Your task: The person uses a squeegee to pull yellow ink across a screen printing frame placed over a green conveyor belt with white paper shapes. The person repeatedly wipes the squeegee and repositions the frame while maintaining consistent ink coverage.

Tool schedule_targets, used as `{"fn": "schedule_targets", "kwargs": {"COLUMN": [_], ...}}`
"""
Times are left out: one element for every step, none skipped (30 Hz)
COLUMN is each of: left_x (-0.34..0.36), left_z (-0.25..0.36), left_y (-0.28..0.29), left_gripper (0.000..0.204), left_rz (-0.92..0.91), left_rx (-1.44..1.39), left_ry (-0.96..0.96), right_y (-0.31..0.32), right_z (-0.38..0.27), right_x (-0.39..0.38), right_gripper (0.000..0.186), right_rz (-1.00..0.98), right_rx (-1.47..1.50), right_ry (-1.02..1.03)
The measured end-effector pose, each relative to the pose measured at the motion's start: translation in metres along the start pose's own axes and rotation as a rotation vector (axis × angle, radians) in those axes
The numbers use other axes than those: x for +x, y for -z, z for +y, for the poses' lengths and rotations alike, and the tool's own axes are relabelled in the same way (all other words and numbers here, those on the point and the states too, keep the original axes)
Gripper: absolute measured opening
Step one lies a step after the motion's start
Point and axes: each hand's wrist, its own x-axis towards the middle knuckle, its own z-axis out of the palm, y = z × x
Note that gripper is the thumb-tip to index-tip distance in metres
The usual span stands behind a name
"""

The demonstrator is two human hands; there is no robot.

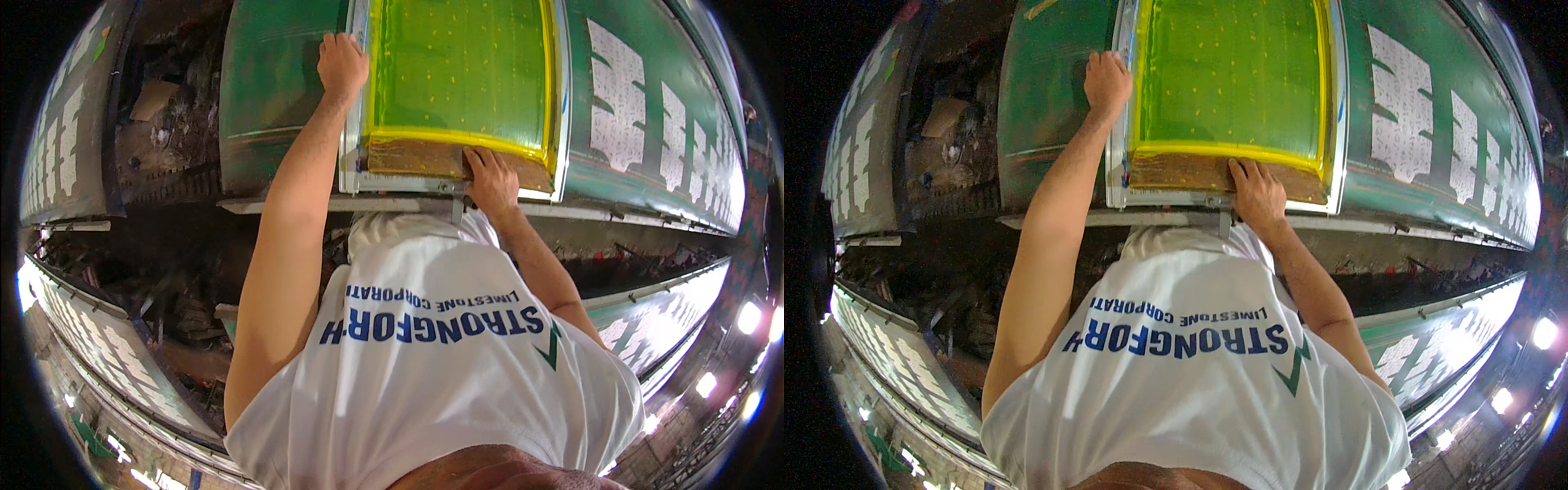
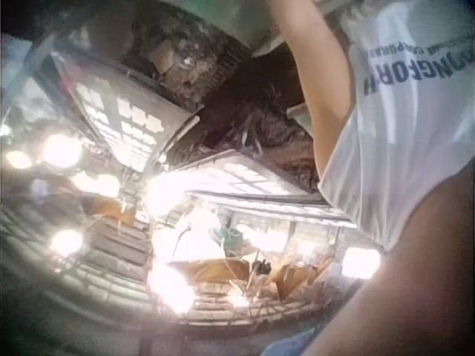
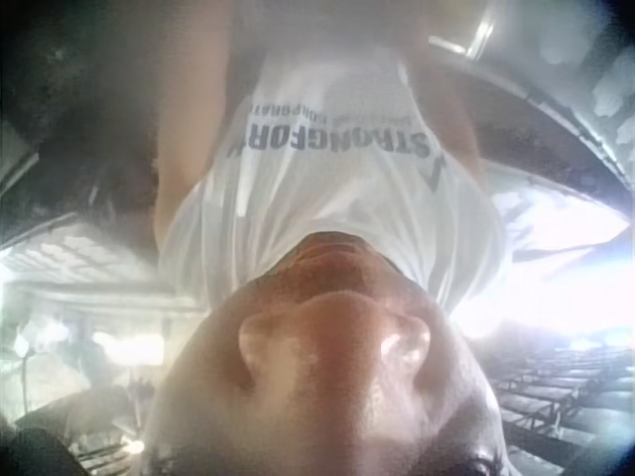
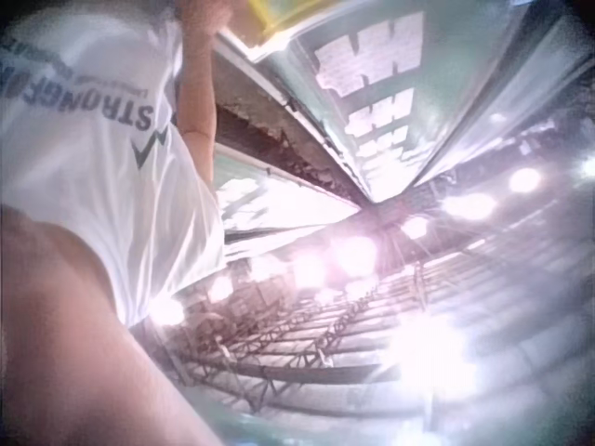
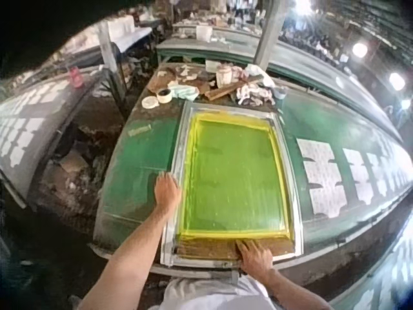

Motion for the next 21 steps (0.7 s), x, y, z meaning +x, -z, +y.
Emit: {"fn": "schedule_targets", "kwargs": {"left_x": [0.002,0.001,0.000,0.000,0.000,0.000,0.001,0.000,0.000,-0.001,-0.002,-0.001,0.000,-0.001,0.000,0.000,0.000,0.000,0.000,0.000,0.000], "left_z": [0.000,0.001,0.001,0.001,0.001,0.001,0.001,0.000,0.000,0.001,0.002,0.004,0.005,0.007,0.009,0.011,0.013,0.014,0.015,0.015,0.016], "left_y": [0.001,0.001,0.002,0.002,0.002,0.002,0.002,0.003,0.004,0.005,0.006,0.007,0.008,0.009,0.010,0.011,0.012,0.012,0.012,0.012,0.012], "left_gripper": [0.028,0.027,0.026,0.023,0.021,0.019,0.017,0.015,0.013,0.013,0.012,0.012,0.012,0.013,0.014,0.014,0.015,0.016,0.016,0.016,0.017], "left_rz": [0.001,0.003,-0.019,0.000,-0.004,-0.005,-0.029,-0.049,-0.072,-0.048,-0.021,0.007,0.008,0.005,0.002,-0.001,-0.005,-0.012,-0.003,0.005,0.015], "left_rx": [-0.007,-0.017,-0.024,-0.021,-0.014,-0.007,0.001,0.009,0.023,0.011,0.006,0.002,0.017,0.033,0.050,0.058,0.066,0.073,0.087,0.099,0.110], "left_ry": [0.003,0.005,0.025,0.020,0.029,0.027,0.033,0.033,0.041,0.029,0.024,0.017,0.022,0.028,0.034,0.051,0.069,0.090,0.079,0.070,0.061], "right_y": [-0.003,-0.005,-0.007,-0.008,-0.008,-0.007,-0.006,-0.004,-0.002,0.000,0.002,0.005,0.008,0.009,0.012,0.014,0.016,0.017,0.019,0.021,0.023], "right_z": [0.001,0.005,0.010,0.014,0.021,0.030,0.040,0.049,0.058,0.066,0.076,0.085,0.094,0.101,0.111,0.120,0.129,0.139,0.150,0.162,0.171], "right_x": [0.005,0.013,0.025,0.039,0.058,0.079,0.102,0.125,0.150,0.176,0.204,0.232,0.260,0.284,0.309,0.334,0.358,0.379,0.399,0.417,0.434], "right_gripper": [0.057,0.057,0.057,0.058,0.055,0.050,0.045,0.041,0.040,0.040,0.039,0.038,0.037,0.035,0.033,0.032,0.031,0.031,0.029,0.028,0.032], "right_rz": [-0.015,0.046,0.047,0.053,0.068,0.085,0.053,0.080,0.024,0.014,0.007,-0.010,-0.032,-0.076,-0.080,-0.095,-0.085,-0.069,-0.021,0.031,0.010], "right_rx": [-0.036,-0.021,-0.011,0.003,-0.027,-0.001,0.009,0.031,0.000,-0.018,-0.033,-0.062,-0.083,-0.107,-0.113,-0.117,-0.114,-0.099,-0.083,-0.053,-0.042], "right_ry": [-0.027,-0.007,-0.022,-0.037,-0.033,-0.034,-0.069,-0.057,-0.091,-0.088,-0.084,-0.098,-0.115,-0.149,-0.158,-0.174,-0.189,-0.201,-0.144,-0.093,-0.107]}}
